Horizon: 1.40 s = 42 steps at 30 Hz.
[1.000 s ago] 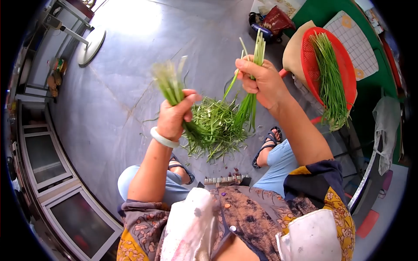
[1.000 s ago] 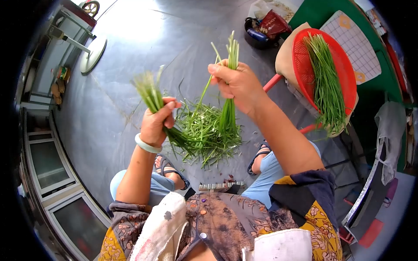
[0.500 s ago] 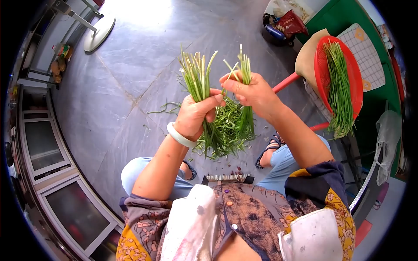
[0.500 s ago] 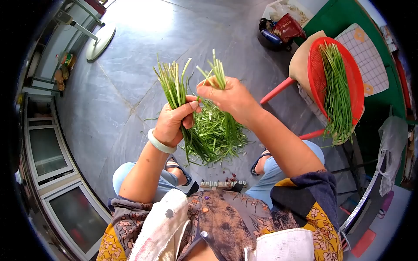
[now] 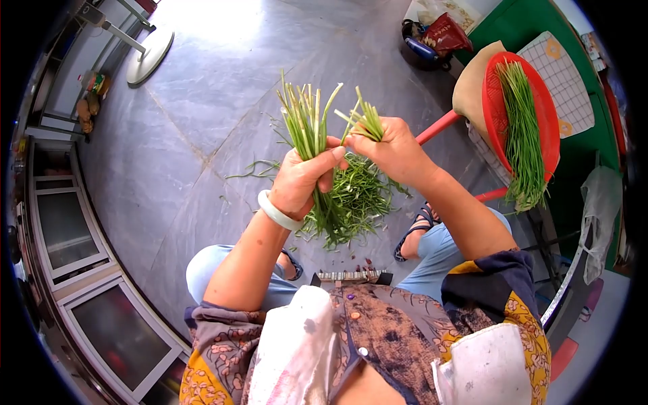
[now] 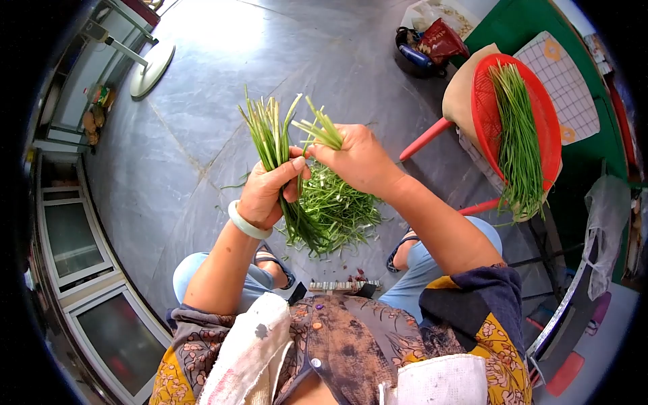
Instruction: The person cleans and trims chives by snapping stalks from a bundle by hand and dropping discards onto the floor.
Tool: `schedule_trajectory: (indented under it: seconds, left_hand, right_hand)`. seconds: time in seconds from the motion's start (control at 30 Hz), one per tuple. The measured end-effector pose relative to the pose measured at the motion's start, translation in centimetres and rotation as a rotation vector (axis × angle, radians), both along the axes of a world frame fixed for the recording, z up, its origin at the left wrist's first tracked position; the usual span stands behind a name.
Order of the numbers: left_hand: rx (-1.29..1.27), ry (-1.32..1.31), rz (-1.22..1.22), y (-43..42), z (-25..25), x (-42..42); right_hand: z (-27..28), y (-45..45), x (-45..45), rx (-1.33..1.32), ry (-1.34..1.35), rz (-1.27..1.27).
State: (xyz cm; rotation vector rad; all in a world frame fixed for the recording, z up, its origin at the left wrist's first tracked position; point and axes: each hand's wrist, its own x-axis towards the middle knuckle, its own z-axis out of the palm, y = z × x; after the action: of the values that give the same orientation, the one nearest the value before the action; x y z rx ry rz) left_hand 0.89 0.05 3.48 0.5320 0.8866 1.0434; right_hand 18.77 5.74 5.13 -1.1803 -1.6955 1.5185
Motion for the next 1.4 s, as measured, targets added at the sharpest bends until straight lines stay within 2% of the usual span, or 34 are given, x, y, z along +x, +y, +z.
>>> schedule_trajectory:
  seconds: [0.13, 0.23, 0.33, 0.47, 0.6, 0.63, 0.73, 0.77, 0.87, 0.9, 1.0, 1.4]
  left_hand:
    - [-0.045, 0.068, 0.026, -0.1, 0.0, 0.1]
    - [-0.052, 0.084, -0.015, -0.2, -0.6, -0.1]
    - [-0.055, 0.078, -0.026, -0.4, -0.8, -0.2]
    - [-0.077, 0.021, 0.019, -0.4, -0.7, -0.4]
    - [-0.072, -0.028, 0.052, -0.4, -0.5, -0.9]
    - [-0.077, -0.034, 0.054, -0.4, -0.4, -0.9]
    - [-0.093, -0.047, 0.058, -0.6, -0.4, -0.9]
    - [-0.095, -0.049, 0.057, -0.6, -0.3, -0.9]
    - [-0.093, -0.036, 0.031, -0.6, 0.0, -0.5]
    - [-0.091, -0.028, 0.017, -0.5, 0.0, -0.4]
    - [-0.096, -0.031, -0.074, -0.5, -0.2, -0.2]
    - [-0.02, -0.017, -0.066, -0.4, 0.2, 0.6]
  right_hand:
    - [0.3, 0.2, 0.3, -0.014, -0.034, -0.031]
    - [-0.1, 1.0, 0.6, 0.055, 0.048, -0.078]
    - [1.1, 1.5, 1.0, -0.061, 0.037, -0.171]
    - [1.0, 2.8, 1.9, 0.036, 0.065, -0.275]
    - [1.4, 3.4, 3.4, 0.122, -0.095, -0.149]
    - [1.2, 3.3, 3.6, 0.13, -0.168, -0.021]
    - [1.3, 2.0, 3.5, 0.004, -0.179, 0.198]
    - [1.5, 1.7, 3.2, 0.001, -0.173, 0.2]
    - [2.8, 1.6, 2.2, -0.07, -0.116, 0.097]
    - [2.7, 1.2, 1.6, -0.124, 0.018, 0.022]
    - [2.9, 0.6, 0.5, -0.297, 0.173, -0.09]
    - [1.7, 0.1, 0.4, -0.487, 0.32, -0.059]
